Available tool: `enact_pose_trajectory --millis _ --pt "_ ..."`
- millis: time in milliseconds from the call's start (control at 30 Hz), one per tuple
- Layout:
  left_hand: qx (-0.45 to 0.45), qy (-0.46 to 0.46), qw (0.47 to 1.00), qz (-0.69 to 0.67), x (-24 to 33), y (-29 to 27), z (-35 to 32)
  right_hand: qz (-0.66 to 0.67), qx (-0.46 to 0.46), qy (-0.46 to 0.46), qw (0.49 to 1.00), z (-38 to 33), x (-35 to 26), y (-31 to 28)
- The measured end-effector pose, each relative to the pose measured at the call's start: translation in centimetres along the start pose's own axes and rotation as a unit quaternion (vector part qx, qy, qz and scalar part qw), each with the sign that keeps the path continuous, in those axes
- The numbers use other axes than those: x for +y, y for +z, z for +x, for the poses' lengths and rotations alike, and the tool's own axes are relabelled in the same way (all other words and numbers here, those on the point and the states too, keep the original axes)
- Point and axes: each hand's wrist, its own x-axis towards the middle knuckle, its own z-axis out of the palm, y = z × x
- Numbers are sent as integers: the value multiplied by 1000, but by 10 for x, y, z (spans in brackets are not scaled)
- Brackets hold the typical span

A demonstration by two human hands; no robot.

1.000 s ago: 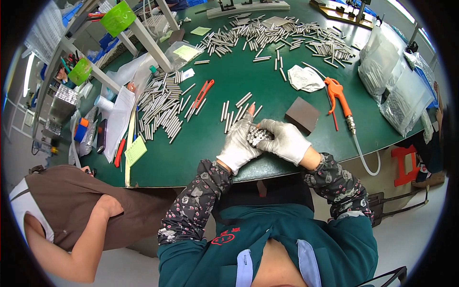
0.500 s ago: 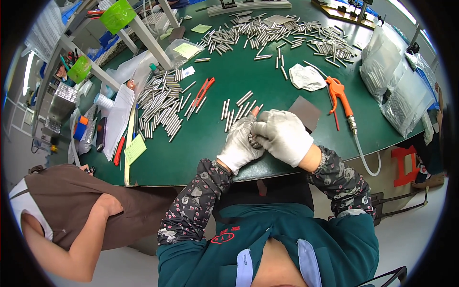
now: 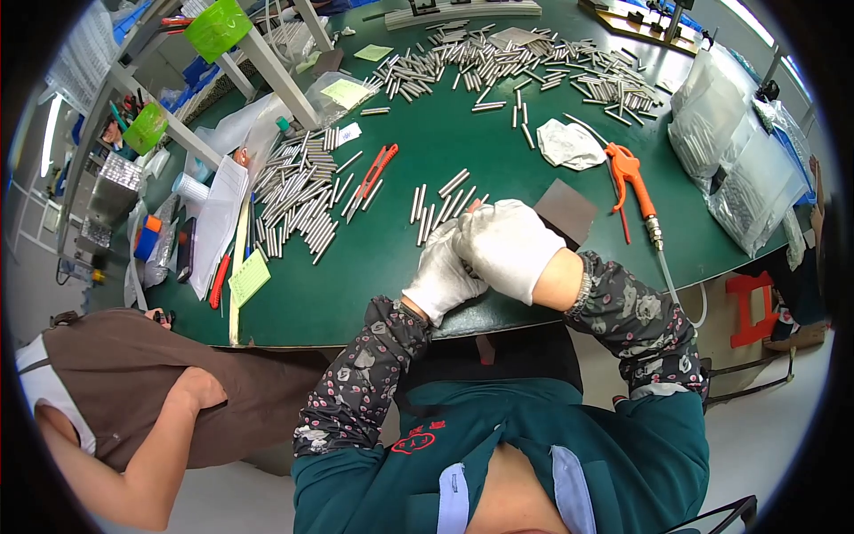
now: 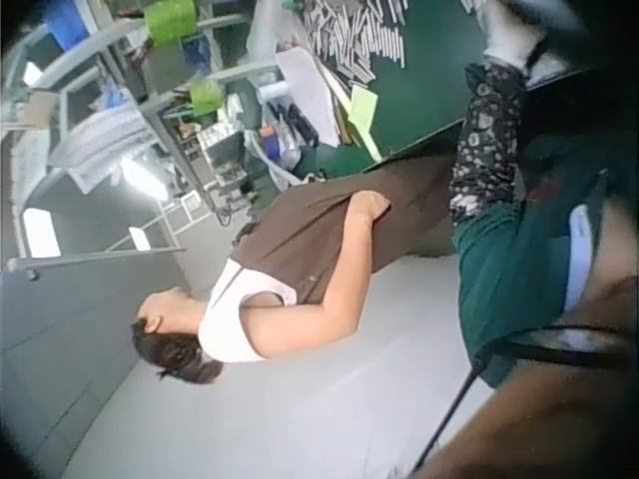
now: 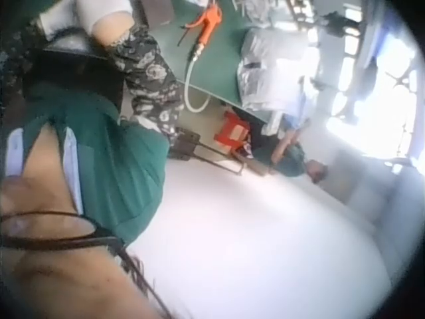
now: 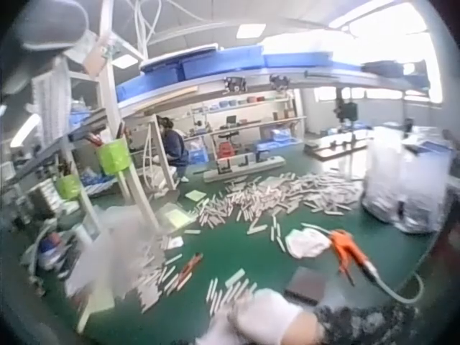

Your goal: Sanding the ends of small cylindrical metal tubes against a sanding block in a bundle.

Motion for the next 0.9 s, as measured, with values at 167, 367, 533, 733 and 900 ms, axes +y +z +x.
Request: enact_pose_trajectory --millis 167,367,533,733,900 --pt "1 0 1000 7 0 2 0 -3 28 7 1000 -2 -2 1" --pt "-30 -34 998 -51 1 2 -2 63 0 38 997 -7 4 -4" --pt "-66 -47 996 25 1 -8 -4 111 2 143 984 -21 18 -27" --pt "-64 -47 996 -31 2 -8 -4 -62 -3 279 958 -69 45 1" --pt "-67 -55 996 -5 4 -9 -4 15 48 260 964 -77 43 9"
